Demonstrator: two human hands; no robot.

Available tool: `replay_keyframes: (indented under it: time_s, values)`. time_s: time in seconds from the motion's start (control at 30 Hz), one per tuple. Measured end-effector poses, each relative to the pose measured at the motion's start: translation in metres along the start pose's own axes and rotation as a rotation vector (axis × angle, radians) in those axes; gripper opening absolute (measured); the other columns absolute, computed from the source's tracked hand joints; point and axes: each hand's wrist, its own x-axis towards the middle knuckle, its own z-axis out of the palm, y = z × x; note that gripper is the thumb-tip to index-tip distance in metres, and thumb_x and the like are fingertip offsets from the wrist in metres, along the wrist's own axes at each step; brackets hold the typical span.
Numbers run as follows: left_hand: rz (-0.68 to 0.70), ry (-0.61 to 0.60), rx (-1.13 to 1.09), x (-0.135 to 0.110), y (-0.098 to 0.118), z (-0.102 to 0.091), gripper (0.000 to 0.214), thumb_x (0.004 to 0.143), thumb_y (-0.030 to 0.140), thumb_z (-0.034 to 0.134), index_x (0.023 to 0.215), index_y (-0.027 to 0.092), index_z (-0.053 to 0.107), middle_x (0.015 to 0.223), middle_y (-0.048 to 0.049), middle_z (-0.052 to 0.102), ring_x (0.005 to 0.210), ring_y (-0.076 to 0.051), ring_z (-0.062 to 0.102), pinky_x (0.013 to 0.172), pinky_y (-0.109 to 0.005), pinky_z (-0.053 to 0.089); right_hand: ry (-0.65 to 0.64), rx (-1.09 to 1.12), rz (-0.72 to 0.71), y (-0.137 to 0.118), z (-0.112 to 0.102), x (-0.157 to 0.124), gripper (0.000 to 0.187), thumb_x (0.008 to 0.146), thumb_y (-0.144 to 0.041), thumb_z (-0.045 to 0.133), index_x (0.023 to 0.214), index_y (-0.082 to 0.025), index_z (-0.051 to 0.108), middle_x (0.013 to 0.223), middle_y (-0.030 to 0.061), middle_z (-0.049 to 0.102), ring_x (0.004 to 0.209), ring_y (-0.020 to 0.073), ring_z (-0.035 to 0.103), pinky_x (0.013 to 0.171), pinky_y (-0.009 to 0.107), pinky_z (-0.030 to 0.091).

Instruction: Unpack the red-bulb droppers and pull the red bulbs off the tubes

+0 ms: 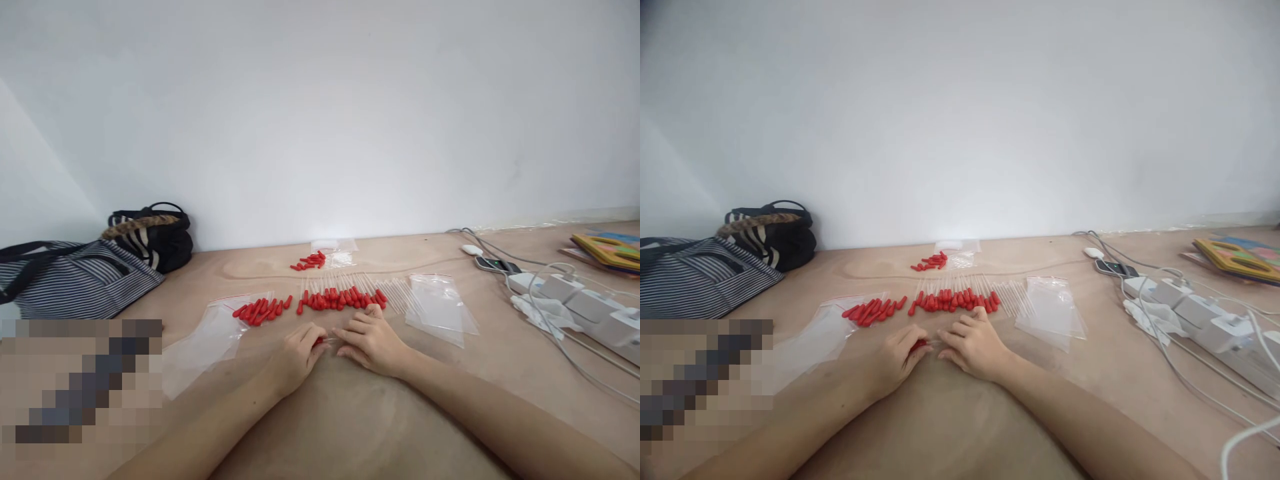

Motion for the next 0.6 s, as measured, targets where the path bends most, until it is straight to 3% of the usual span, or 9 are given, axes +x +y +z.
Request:
replay_keyframes:
  time_s: [0.3, 0.6]
  values:
    - [-0.017, -0.026, -0.095, -0.001, 0.001, -0.009, 0.017, 0.087, 0.026, 0.043, 0.078, 0.019, 0.056, 0.072, -0.0019, 0.060, 0.066, -0.013, 0.057, 0.062, -0.024, 0.046, 0.016, 0.044, -0.030, 0.000, 0.002, -0.004, 0.032, 0.090, -0.022, 0.031, 0.077, -0.016, 0.060, 0.060, -0.0004, 0.052, 0.056, 0.0092, 0.041, 0.066, 0.029, 0.021]
    - [0.012, -0.017, -0.068, -0.004, 0.003, -0.007, 0.022, 0.088, 0.022, 0.040, 0.070, 0.018, 0.054, 0.065, -0.0007, 0.057, 0.059, -0.012, 0.055, 0.055, -0.022, 0.044, -0.006, 0.047, -0.061, -0.002, -0.002, -0.006, 0.032, 0.089, -0.018, 0.032, 0.066, -0.015, 0.055, 0.057, -0.0018, 0.047, 0.054, 0.0086, 0.038, 0.065, 0.028, 0.021]
